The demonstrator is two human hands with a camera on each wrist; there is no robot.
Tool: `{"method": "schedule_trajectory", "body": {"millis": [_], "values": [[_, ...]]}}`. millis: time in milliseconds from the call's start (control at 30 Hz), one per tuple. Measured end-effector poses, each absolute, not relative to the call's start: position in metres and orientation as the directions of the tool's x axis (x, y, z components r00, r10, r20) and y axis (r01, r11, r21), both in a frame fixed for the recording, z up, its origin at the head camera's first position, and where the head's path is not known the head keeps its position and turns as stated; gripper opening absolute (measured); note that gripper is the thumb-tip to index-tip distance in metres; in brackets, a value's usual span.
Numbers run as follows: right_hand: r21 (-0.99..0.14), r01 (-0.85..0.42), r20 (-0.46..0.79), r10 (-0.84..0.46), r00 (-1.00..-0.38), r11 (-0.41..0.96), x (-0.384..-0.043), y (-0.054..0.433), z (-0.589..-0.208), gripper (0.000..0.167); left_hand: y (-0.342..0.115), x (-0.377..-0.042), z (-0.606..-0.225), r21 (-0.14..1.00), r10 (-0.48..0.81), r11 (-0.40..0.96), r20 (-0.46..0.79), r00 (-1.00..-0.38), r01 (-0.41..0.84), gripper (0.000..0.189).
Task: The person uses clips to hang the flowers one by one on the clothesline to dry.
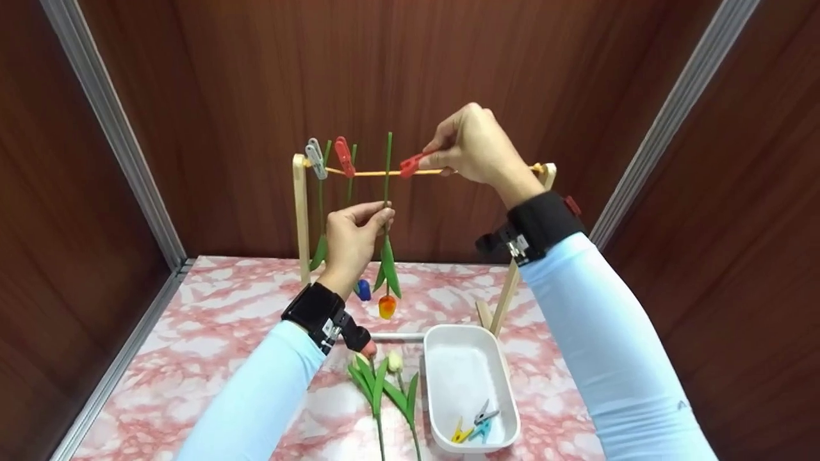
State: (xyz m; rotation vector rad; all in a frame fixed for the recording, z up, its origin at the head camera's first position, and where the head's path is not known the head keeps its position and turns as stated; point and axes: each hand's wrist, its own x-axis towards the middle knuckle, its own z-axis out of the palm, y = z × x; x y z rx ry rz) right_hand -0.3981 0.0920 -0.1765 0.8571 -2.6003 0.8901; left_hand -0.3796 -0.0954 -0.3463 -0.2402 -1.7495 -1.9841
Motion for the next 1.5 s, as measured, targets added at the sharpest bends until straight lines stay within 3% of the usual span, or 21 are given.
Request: {"method": "schedule_trajectory", "body": {"millis": [200,733,1067,1500], "values": [[-0.48,-0.564,0.368,-0.429,-0.825,0.672,-0.408,0.087,-0.169,0.015,-0.096,-0.383,-0.347,0.899,-0.252,-0.07,0.403,-0.88,0.432,0.017],[-0.505,-0.553,0.322,-0.45,-0.833,0.663,-0.416,0.068,-0.177,0.013,-0.104,-0.389,-0.358,0.912,-0.273,-0.081,0.368,-0.889,0.403,0.017],[-0.53,-0.525,0.271,-0.454,-0.849,0.666,-0.414,0.057,-0.175,0.016,-0.1,-0.387,-0.353,0.927,-0.259,-0.013,0.36,-0.896,0.376,0.016],[-0.467,-0.534,0.237,-0.482,-0.843,0.705,-0.415,0.046,-0.178,0.02,-0.099,-0.386,-0.35,0.932,-0.31,0.109,0.362,-0.879,0.345,0.015]]}}
